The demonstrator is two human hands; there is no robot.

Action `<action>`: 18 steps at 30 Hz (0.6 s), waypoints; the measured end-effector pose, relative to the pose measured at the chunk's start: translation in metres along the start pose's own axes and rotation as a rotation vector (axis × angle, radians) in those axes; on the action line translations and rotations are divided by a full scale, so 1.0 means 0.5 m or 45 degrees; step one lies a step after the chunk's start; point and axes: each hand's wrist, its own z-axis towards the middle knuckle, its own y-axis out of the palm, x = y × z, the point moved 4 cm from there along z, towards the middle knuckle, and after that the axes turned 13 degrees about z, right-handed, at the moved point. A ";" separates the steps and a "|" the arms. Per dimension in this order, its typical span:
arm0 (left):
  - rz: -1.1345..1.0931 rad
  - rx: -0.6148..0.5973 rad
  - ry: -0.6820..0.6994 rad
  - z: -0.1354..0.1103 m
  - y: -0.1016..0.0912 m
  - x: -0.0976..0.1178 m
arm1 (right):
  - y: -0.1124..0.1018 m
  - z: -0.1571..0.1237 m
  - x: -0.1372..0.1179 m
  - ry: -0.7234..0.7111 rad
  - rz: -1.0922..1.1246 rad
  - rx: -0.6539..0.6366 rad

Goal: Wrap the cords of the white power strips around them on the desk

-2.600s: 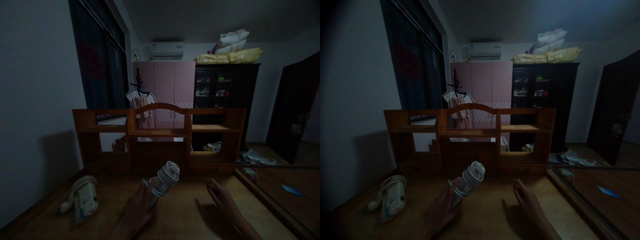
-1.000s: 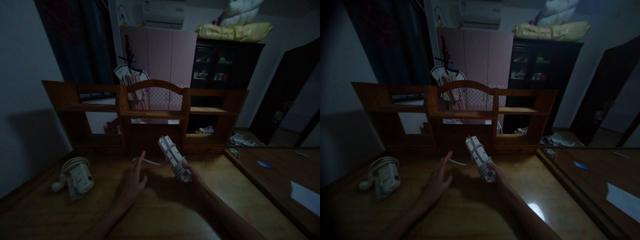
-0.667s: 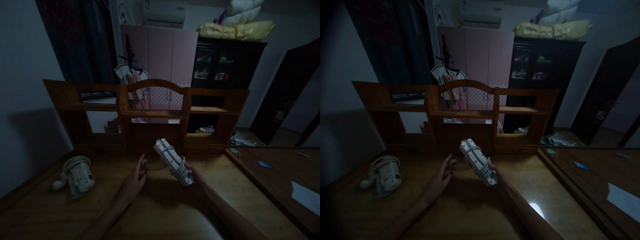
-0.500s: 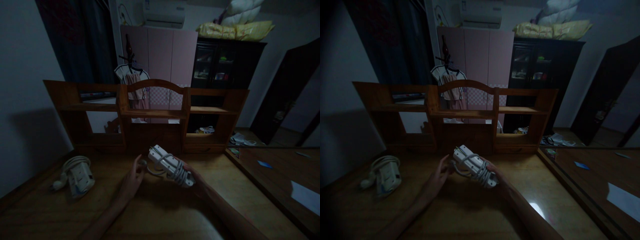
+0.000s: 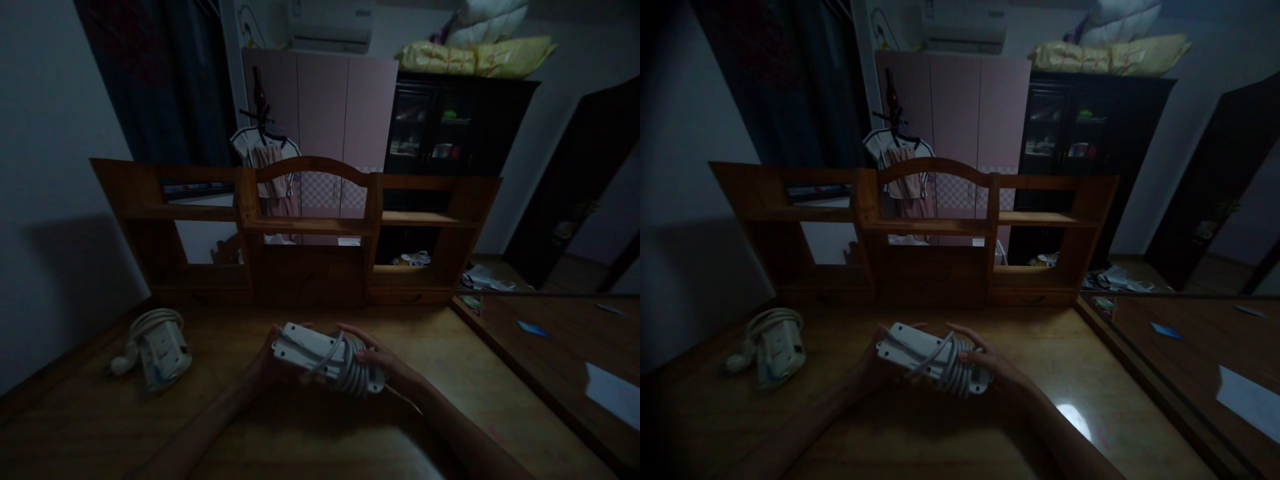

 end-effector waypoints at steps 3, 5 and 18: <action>-0.025 -0.101 0.005 -0.010 -0.007 -0.007 | -0.003 -0.008 -0.001 0.034 -0.184 0.066; -0.024 -0.152 -0.029 -0.017 -0.008 -0.013 | -0.003 -0.011 0.001 0.051 -0.239 0.078; 1.098 0.399 0.336 -0.024 0.003 0.066 | -0.010 -0.004 0.006 -0.002 -0.271 0.154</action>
